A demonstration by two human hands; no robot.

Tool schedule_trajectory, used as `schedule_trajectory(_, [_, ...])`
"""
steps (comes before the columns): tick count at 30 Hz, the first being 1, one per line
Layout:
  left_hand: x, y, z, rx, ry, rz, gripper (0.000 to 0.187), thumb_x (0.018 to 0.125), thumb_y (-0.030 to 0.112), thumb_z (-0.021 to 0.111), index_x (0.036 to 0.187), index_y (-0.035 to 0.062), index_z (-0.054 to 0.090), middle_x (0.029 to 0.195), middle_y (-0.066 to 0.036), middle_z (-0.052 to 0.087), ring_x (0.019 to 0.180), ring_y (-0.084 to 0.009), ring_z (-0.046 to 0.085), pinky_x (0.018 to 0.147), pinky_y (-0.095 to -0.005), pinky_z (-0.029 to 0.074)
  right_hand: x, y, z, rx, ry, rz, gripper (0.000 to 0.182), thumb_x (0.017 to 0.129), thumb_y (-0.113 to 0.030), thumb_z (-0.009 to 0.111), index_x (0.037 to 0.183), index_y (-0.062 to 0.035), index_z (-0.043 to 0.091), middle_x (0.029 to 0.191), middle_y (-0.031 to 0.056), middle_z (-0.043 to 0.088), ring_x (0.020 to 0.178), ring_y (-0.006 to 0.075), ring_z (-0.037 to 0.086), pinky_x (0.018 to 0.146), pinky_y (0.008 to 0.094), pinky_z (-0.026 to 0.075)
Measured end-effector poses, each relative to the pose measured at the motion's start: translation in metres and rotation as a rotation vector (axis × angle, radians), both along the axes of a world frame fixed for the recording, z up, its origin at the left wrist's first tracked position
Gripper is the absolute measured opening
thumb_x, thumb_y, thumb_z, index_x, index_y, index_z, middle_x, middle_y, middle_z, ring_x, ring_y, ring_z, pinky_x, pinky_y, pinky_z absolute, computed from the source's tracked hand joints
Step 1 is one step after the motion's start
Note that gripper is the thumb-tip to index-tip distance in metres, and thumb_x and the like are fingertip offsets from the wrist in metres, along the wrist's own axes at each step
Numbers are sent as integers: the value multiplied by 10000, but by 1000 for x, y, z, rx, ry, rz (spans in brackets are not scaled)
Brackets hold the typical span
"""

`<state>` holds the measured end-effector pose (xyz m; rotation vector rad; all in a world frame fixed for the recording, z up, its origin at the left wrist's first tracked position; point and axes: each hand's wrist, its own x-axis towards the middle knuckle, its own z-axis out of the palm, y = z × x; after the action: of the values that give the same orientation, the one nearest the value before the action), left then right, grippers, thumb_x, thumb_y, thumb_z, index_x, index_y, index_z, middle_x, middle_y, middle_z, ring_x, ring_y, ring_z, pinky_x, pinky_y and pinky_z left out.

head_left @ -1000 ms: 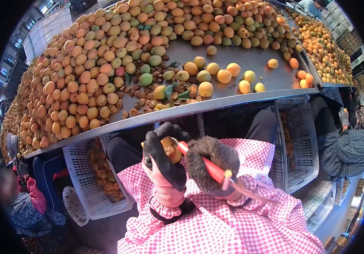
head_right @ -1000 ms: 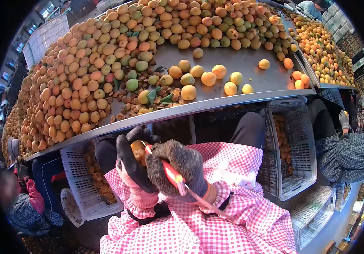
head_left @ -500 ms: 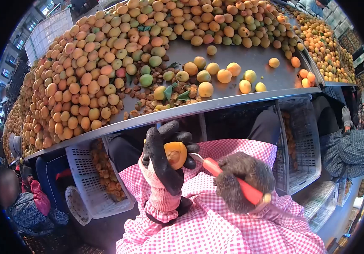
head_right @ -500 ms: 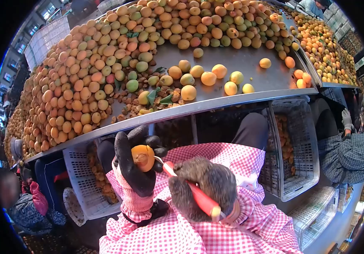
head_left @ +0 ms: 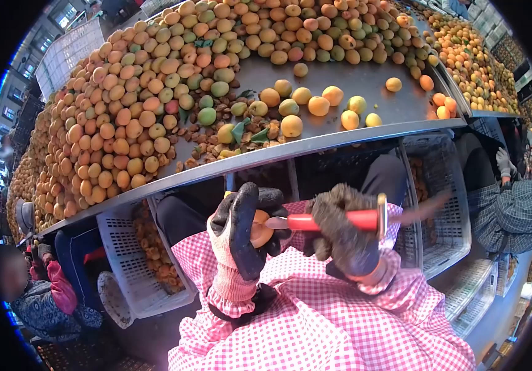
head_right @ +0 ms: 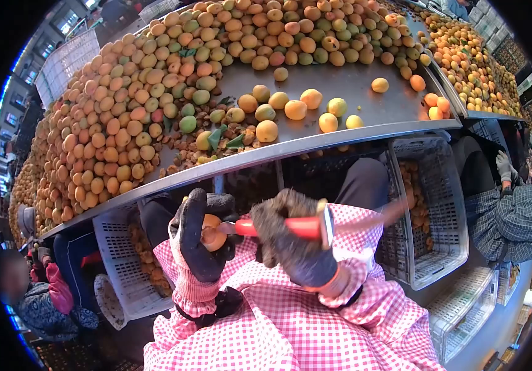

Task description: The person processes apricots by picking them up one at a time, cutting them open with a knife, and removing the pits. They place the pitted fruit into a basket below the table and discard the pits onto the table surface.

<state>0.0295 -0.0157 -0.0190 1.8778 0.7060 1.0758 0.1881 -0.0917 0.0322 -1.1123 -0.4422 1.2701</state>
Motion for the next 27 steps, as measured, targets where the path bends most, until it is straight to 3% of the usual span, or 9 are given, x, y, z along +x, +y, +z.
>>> schedule_trajectory(3, [8,-2,-7,-226,-61,-66,459,899,67,530,1343,102,416,970,-165,642,758,-236,645,700,-347,528,-14,-6,-26,369,180,161,116,789,-8,679,823,-41,573,718,66,618,620,116,602,528,210,482])
schedule_trajectory(4, [19,-8,-10,34,-123,22,380,938,139,493,1315,115,449,972,-173,643,759,-244,644,693,-332,523,-23,-4,-13,267,-262,18,152,749,34,698,835,-22,586,731,80,620,667,140,617,577,205,485])
schedule_trajectory(5, [24,-14,-5,36,-119,18,380,938,139,493,1315,115,449,972,-173,643,759,-244,644,693,-332,523,-21,-6,-11,269,-259,14,152,749,34,698,835,-22,586,731,80,620,667,140,617,577,205,485])
schedule_trajectory(8, [27,-10,22,-959,-630,85,560,961,476,362,1041,-31,586,907,-143,656,711,-214,627,650,-314,509,-17,-14,-10,342,-71,-129,159,748,33,696,867,0,596,748,76,632,672,140,632,577,233,491])
schedule_trajectory(11, [28,-10,20,-769,-963,-44,536,968,415,359,1180,-55,503,1122,-195,580,920,-280,601,782,-400,512,-6,-25,7,251,-338,-86,130,774,3,676,882,9,606,731,96,634,641,162,645,545,269,492])
schedule_trajectory(14, [29,-6,28,-775,-702,-45,495,962,336,381,1245,-65,446,1193,-210,537,1034,-328,575,865,-459,491,-6,-24,-4,226,-497,-78,120,780,-24,683,871,7,610,730,101,637,639,173,649,553,274,495])
schedule_trajectory(17, [25,-4,21,-918,-867,-135,463,950,273,407,1251,-77,431,1184,-223,541,1091,-371,550,904,-498,471,-10,-24,-5,178,-494,-132,116,781,-34,690,864,0,616,741,96,643,648,175,651,565,268,499])
schedule_trajectory(23, [26,-6,-3,-819,-730,30,379,937,69,471,1311,43,411,1125,-233,552,985,-325,614,785,-414,553,-16,-17,-8,463,-664,-145,100,850,-85,629,877,4,591,669,65,603,524,111,584,458,241,453])
schedule_trajectory(27, [30,-11,5,-268,-359,122,412,880,-35,519,1279,2,425,1097,-233,568,940,-296,636,756,-374,567,-16,-18,-3,311,-814,-126,75,816,-66,657,833,-11,609,661,72,612,540,137,598,479,253,448])
